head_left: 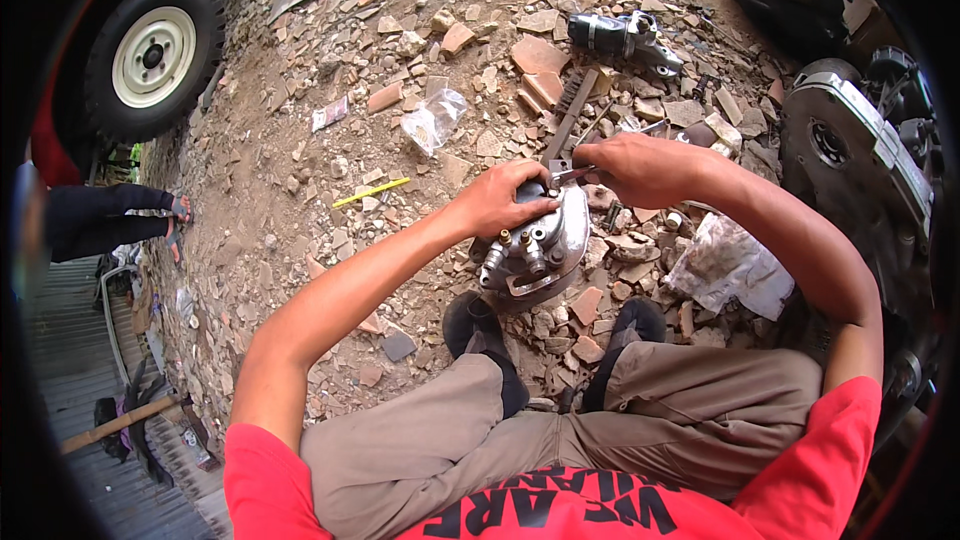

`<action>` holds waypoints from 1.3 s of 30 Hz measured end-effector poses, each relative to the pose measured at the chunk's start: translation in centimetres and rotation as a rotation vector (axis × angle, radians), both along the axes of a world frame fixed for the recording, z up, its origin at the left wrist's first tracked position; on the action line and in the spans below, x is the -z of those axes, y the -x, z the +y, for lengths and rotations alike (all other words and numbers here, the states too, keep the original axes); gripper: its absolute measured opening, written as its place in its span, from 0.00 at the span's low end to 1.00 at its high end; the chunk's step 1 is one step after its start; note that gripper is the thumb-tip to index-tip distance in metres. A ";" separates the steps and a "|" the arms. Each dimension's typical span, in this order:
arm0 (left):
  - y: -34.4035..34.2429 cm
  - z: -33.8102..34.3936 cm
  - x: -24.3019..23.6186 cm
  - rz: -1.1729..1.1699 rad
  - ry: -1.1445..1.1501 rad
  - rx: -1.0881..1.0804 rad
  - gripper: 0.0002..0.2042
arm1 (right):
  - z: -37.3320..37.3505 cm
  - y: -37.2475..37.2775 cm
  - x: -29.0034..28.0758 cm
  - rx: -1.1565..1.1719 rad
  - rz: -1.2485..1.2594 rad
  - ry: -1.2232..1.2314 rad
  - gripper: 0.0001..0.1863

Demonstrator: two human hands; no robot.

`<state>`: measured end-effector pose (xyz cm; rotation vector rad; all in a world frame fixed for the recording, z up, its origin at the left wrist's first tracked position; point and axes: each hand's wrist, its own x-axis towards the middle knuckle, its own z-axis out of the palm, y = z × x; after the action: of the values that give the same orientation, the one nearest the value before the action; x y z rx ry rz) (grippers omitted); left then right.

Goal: The person sits on the ground and uses a wrench to tighten bolts on a metallic mechanical part. They repeatedly adjust the part, wipe it with a cloth, and continue tightening the bolts.

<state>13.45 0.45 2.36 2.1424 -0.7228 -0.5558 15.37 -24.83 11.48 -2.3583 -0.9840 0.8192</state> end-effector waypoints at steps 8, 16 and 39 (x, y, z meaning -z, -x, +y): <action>-0.2 -0.3 0.7 -0.017 0.059 0.015 0.19 | 0.4 -2.2 4.7 -0.161 -0.003 0.094 0.15; -0.1 -0.5 -0.1 0.022 0.053 0.011 0.19 | 2.5 -5.4 4.8 -0.239 0.154 0.193 0.20; -0.3 -0.5 -0.1 0.033 -0.009 0.030 0.19 | -0.7 -1.5 6.3 -0.241 -0.219 -0.124 0.19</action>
<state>13.70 -0.02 2.44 2.1290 -0.7366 -0.6109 16.90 -25.50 5.16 -2.2855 -1.3884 0.5721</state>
